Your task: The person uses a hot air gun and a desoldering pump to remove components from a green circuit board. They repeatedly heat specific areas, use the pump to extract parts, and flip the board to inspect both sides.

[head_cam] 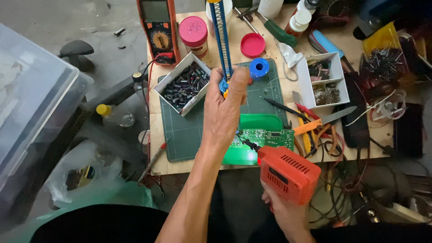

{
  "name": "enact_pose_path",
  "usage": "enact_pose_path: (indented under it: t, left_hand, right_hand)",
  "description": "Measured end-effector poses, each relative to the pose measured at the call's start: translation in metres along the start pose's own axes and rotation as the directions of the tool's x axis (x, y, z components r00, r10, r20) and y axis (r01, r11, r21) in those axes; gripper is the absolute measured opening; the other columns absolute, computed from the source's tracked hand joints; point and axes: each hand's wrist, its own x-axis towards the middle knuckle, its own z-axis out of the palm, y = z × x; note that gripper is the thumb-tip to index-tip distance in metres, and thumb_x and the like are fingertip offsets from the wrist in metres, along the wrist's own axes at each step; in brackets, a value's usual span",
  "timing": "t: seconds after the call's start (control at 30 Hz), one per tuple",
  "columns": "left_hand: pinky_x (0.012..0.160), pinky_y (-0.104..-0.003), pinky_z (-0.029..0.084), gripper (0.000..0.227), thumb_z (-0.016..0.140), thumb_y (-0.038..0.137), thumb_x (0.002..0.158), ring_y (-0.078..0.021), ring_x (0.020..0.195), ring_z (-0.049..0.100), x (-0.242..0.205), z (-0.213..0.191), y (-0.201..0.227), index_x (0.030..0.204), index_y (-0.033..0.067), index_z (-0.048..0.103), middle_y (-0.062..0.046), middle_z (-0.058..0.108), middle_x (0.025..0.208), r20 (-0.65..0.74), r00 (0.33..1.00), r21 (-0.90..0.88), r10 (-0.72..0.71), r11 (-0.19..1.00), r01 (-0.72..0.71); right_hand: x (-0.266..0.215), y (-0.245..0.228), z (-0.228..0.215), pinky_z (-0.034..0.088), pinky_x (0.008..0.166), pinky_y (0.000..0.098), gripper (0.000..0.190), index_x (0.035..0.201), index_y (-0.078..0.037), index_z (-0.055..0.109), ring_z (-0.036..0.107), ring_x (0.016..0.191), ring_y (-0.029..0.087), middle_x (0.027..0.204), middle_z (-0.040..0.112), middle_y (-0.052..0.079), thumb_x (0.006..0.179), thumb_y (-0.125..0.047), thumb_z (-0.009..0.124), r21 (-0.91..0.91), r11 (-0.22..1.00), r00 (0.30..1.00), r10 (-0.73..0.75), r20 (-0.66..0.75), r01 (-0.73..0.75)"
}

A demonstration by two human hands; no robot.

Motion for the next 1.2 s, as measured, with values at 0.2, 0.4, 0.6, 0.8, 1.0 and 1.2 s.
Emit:
enact_pose_path:
  t: [0.2, 0.4, 0.6, 0.8, 1.0, 1.2]
  left_hand:
    - [0.071, -0.030, 0.041, 0.055, 0.061, 0.069, 0.091, -0.0093, 0.070, 0.041, 0.007, 0.003, -0.001, 0.110, 0.0181, 0.057, 0.003, 0.048, 0.075, 0.002, 1.000, 0.058, -0.001, 0.998, 0.001]
    - [0.067, -0.032, 0.039, 0.061, 0.061, 0.072, 0.087, -0.0102, 0.069, 0.039, 0.006, 0.004, 0.005, 0.114, 0.0173, 0.058, 0.002, 0.047, 0.075, 0.018, 0.998, 0.041, -0.054, 0.998, 0.054]
    - [0.060, -0.029, 0.042, 0.055, 0.062, 0.070, 0.090, -0.0075, 0.066, 0.045, 0.004, 0.006, -0.001, 0.115, 0.0213, 0.068, 0.006, 0.049, 0.076, -0.101, 0.993, 0.147, 0.069, 0.988, -0.053]
    - [0.066, -0.029, 0.037, 0.055, 0.070, 0.070, 0.082, -0.0078, 0.071, 0.038, -0.007, 0.004, 0.030, 0.097, 0.0202, 0.053, 0.006, 0.044, 0.081, -0.189, 0.979, 0.091, 0.078, 0.994, -0.062]
    - [0.065, -0.028, 0.043, 0.047, 0.067, 0.064, 0.092, -0.0066, 0.066, 0.049, -0.021, -0.006, 0.036, 0.103, 0.0187, 0.058, 0.004, 0.052, 0.074, -0.236, 0.947, 0.136, 0.219, 0.972, -0.191]
    - [0.061, -0.029, 0.044, 0.039, 0.069, 0.051, 0.098, -0.0090, 0.064, 0.049, -0.050, -0.013, 0.052, 0.111, 0.0154, 0.062, 0.003, 0.051, 0.072, -0.318, 0.945, 0.044, 0.075, 0.997, -0.064]
  right_hand:
    - [0.003, 0.017, -0.003, 0.046, 0.047, 0.0335, 0.041, 0.130, -0.013, 0.080, 0.058, 0.050, 0.020, 0.062, 0.071, 0.016, 0.090, -0.019, 0.087, -0.039, 0.999, 1.000, 0.020, 0.001, -0.020]
    - [0.001, -0.004, -0.001, 0.054, 0.049, 0.0384, 0.061, 0.150, -0.015, 0.070, 0.062, 0.050, 0.024, 0.061, 0.069, 0.017, 0.090, -0.019, 0.084, -0.043, 0.999, 0.999, 0.007, 0.033, -0.005]
    - [0.008, 0.015, -0.003, 0.045, 0.045, 0.0348, 0.027, 0.111, -0.009, 0.082, 0.059, 0.047, 0.020, 0.057, 0.069, 0.015, 0.091, -0.027, 0.087, -0.101, 0.994, 0.998, 0.052, 0.021, -0.050]
    - [-0.002, 0.011, -0.014, 0.068, 0.058, 0.0504, 0.020, 0.078, -0.008, 0.079, 0.073, 0.053, 0.027, 0.060, 0.075, 0.013, 0.089, -0.023, 0.088, 0.051, 0.984, 0.985, -0.170, -0.040, 0.172]
    - [0.036, 0.067, -0.054, 0.074, 0.061, 0.0460, 0.070, 0.131, 0.009, 0.071, 0.079, 0.063, 0.030, 0.076, 0.079, 0.022, 0.119, -0.052, 0.039, 0.337, 0.835, 0.853, -0.502, 0.142, 0.435]
    - [0.057, 0.092, -0.055, 0.078, 0.061, 0.0492, 0.050, 0.155, -0.018, 0.057, 0.085, 0.071, 0.032, 0.122, 0.078, 0.026, 0.112, -0.036, 0.076, 0.695, 0.597, 0.753, -0.646, 0.122, 0.400]
